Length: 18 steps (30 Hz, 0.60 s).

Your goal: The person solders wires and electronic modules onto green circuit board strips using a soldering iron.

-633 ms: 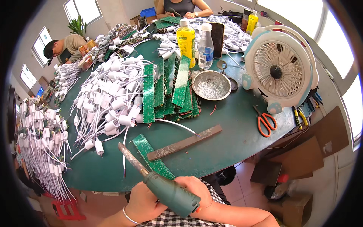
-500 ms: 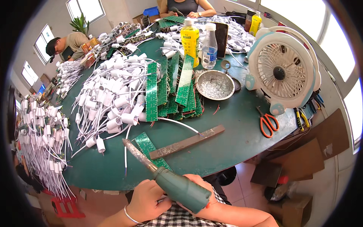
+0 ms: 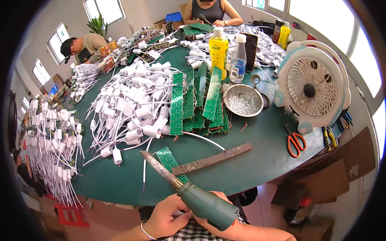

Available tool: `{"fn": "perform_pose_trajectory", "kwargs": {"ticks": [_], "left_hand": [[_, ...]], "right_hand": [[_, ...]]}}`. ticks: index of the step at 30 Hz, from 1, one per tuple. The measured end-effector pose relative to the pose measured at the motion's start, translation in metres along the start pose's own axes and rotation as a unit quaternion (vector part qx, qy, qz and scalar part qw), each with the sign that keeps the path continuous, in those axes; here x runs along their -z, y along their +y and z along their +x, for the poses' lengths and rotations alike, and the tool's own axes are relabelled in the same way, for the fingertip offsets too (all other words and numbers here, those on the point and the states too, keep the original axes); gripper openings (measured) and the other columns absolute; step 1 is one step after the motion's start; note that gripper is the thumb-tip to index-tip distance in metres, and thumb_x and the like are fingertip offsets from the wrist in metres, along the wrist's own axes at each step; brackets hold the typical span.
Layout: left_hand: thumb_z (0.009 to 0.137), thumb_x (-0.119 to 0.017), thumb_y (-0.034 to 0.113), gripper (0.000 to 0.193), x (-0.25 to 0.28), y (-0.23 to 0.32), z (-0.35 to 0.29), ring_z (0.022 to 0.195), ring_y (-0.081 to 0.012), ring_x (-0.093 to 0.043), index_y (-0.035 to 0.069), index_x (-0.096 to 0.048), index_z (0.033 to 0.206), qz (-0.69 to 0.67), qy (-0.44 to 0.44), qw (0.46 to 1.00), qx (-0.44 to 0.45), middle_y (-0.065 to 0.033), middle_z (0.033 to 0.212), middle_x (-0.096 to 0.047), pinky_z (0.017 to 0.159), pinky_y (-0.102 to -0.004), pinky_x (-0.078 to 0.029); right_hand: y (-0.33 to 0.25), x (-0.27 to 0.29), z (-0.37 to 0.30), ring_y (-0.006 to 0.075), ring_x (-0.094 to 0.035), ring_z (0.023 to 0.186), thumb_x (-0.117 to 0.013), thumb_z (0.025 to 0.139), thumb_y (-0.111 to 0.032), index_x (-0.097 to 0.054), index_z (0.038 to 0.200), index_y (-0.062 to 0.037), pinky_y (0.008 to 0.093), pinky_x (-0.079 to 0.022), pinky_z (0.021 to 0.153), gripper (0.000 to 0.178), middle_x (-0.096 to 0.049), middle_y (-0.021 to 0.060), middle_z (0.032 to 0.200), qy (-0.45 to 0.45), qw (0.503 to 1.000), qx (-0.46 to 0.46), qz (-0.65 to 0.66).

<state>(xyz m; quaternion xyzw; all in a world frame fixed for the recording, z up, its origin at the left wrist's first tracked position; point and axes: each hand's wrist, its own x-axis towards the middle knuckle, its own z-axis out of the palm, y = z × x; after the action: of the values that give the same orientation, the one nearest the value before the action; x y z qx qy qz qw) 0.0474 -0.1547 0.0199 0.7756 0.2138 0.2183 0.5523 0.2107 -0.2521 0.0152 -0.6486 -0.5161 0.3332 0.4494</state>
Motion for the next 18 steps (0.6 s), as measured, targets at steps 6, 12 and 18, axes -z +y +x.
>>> {"fn": "perform_pose_trajectory", "kwargs": {"ticks": [6, 12, 18], "left_hand": [[0.077, -0.07, -0.001, 0.019, 0.005, 0.005, 0.005, 0.078, -0.0229, -0.061, 0.004, -0.061, 0.093, 0.07, 0.02, 0.996, -0.042, -0.0086, 0.088, -0.064, 0.07, -0.0329, -0.049], [0.076, -0.071, 0.0, 0.017, 0.002, -0.005, 0.002, 0.075, -0.0247, -0.062, 0.004, -0.061, 0.089, 0.029, 0.041, 0.999, -0.019, -0.0091, 0.087, -0.063, 0.066, -0.0332, -0.049], [0.079, -0.07, 0.005, 0.014, -0.003, 0.004, 0.004, 0.07, -0.0281, -0.058, 0.005, -0.057, 0.086, 0.077, 0.065, 0.993, -0.061, -0.0116, 0.082, -0.059, 0.062, -0.036, -0.047]], "right_hand": [[0.001, -0.012, -0.009, 0.0119, -0.058, 0.067, -0.067, 0.085, -0.007, -0.063, 0.085, -0.0038, 0.0286, -0.047, 0.06, 0.006, -0.063, 0.0027, 0.077, 0.074, 0.992, -0.08, 0.062], [0.0, -0.01, -0.009, 0.0105, -0.06, 0.072, -0.067, 0.086, -0.003, -0.063, 0.091, -0.003, 0.0265, -0.048, 0.067, 0.007, -0.064, 0.0018, 0.08, 0.062, 0.98, -0.069, 0.177], [0.008, -0.005, -0.003, 0.0147, -0.066, 0.074, -0.074, 0.078, -0.005, -0.064, 0.092, -0.006, 0.0296, -0.051, 0.072, 0.017, -0.068, 0.0024, 0.083, 0.019, 0.995, 0.093, -0.03]]}}
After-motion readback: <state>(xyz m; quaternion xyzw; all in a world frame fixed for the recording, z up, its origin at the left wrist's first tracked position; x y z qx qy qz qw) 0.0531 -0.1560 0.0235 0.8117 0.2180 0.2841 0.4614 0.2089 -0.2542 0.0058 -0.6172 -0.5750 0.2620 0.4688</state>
